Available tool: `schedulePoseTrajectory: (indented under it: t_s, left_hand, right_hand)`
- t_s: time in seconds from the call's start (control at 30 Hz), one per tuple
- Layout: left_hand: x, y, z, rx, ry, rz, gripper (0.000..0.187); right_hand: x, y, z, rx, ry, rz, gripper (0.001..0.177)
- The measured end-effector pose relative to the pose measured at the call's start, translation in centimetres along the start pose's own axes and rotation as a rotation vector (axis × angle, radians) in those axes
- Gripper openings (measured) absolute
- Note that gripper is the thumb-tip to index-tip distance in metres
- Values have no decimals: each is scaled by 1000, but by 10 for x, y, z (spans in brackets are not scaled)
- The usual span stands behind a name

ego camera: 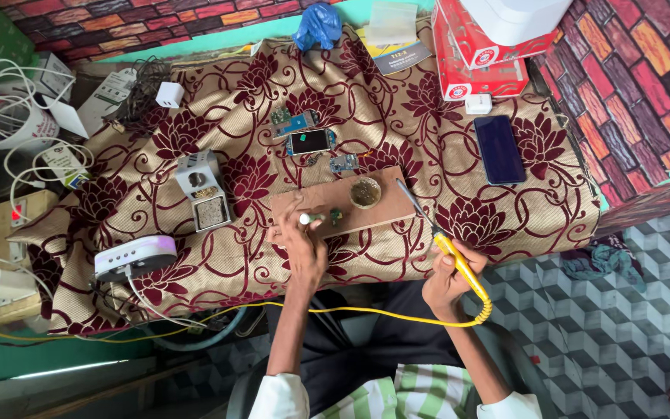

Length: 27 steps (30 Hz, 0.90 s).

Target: The person uses a soldering iron and solder to work on a small green circuit board placed on a wooden board. They repeatedly apply heat and solder to specific points on the board while holding it steady with their other hand.

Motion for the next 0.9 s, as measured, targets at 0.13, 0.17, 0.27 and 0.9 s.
schedulePoseTrajectory:
  t_s: [0.13,0.17,0.27,0.9]
  left_hand:
    - [-9,8,7,54,-190,-76,58]
    - [-7,11,10,90,-222,-102,56]
    - [-6,16,5,85,-17,-31,52]
    - [10,23,7,-181,-48,-239,40]
  right_hand:
    - [-4,-6,-7,-57,0,58,33]
    - [-6,-8,-9,-76,7,74,32]
    - [2,-6,-10,-60,24,-14,33]
    - [10,-16,3,-120,95,84,35]
Point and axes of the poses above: each hand's wrist, its own y-axis towards the middle knuckle, its own z-axis out of the palm, x = y × z, the point moved 5 cm from there along y, towards the middle knuckle, and after that the axes turned 8 degrees about -z, right-handed, at the moved point
